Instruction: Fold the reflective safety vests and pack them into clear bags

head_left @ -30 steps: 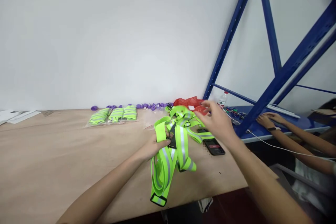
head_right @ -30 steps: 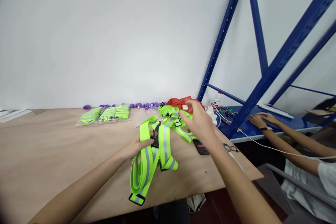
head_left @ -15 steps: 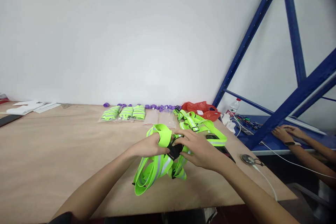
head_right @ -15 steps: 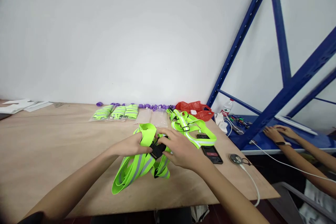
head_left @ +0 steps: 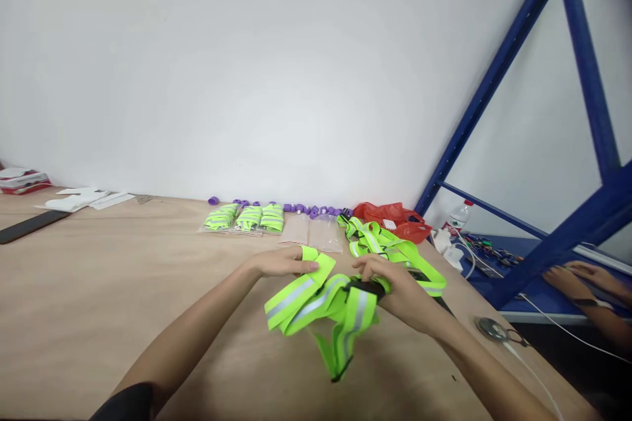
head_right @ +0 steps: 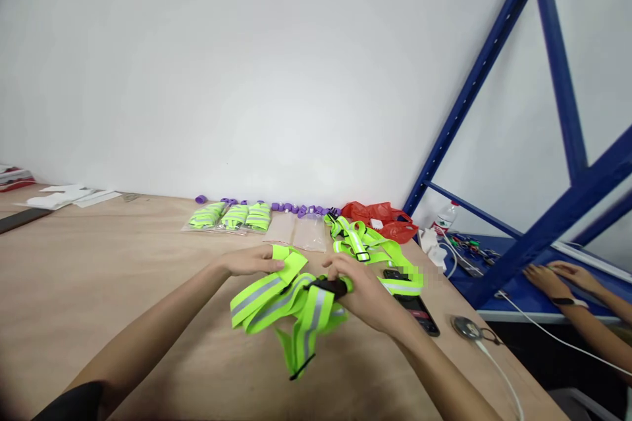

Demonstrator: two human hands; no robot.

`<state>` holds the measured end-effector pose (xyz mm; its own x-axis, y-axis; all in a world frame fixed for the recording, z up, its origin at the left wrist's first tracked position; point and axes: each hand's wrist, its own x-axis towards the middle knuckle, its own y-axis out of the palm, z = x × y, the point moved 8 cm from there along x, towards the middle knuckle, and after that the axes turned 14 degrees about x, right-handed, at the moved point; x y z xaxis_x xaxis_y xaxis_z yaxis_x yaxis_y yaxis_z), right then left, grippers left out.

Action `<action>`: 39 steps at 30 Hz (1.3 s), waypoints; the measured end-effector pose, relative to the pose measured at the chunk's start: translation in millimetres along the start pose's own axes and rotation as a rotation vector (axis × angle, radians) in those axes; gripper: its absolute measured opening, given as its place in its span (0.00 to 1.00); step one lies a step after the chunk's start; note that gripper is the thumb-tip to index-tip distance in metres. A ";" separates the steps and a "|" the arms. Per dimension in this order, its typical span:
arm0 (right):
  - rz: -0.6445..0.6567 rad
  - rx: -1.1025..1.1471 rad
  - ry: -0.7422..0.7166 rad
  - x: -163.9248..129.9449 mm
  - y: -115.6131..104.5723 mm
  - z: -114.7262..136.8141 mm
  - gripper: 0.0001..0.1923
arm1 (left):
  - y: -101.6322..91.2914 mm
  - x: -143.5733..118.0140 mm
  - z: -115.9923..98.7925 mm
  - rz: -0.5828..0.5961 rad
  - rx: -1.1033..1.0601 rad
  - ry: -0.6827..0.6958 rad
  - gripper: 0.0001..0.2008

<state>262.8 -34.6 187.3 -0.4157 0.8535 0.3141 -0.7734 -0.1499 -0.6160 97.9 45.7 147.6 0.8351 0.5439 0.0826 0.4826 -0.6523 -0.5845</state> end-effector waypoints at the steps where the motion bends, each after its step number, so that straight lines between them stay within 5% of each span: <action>1: 0.004 0.058 0.066 -0.6 -5.7 -7.0 0.05 | -3.8 -0.1 13.0 0.063 0.027 -0.050 0.21; 3: 0.022 0.069 0.177 -2.6 -14.8 -23.4 0.05 | -21.9 -0.8 44.8 0.099 0.198 -0.152 0.22; 5: -0.003 -0.045 0.238 -4.3 -25.4 -41.7 0.05 | -59.3 -1.4 79.3 -0.062 0.551 -0.273 0.19; 9: -0.102 -0.171 0.286 -6.2 -42.9 -73.7 0.05 | -106.2 -3.2 140.3 -0.253 0.828 -0.462 0.19; 12: -0.080 0.056 0.377 -11.9 -39.7 -89.7 0.06 | -108.9 3.8 170.7 -0.266 0.992 -0.506 0.22; 16: 0.065 0.628 0.743 -39.8 -2.6 -108.8 0.23 | -99.4 20.6 196.2 -0.209 1.152 -0.511 0.19; 20: 0.054 1.009 0.831 -63.1 30.6 -118.5 0.31 | -106.8 34.6 211.1 -0.166 1.248 -0.511 0.14; 28: -0.146 1.127 0.665 -86.5 46.1 -133.1 0.27 | -114.9 41.8 213.9 -0.075 1.335 -0.407 0.12; 32: -0.191 0.927 0.592 -87.6 43.9 -135.5 0.24 | -111.1 38.4 212.9 -0.045 1.367 -0.398 0.09; 39: -0.073 0.132 0.336 -91.1 60.7 -125.7 0.15 | -124.9 47.7 194.3 -0.059 1.397 -0.480 0.14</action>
<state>313.9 -58.8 30.5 -0.1932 0.9774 0.0854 -0.8594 -0.1266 -0.4954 26.1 255.7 67.7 0.5244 0.8510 0.0271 -0.3601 0.2505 -0.8986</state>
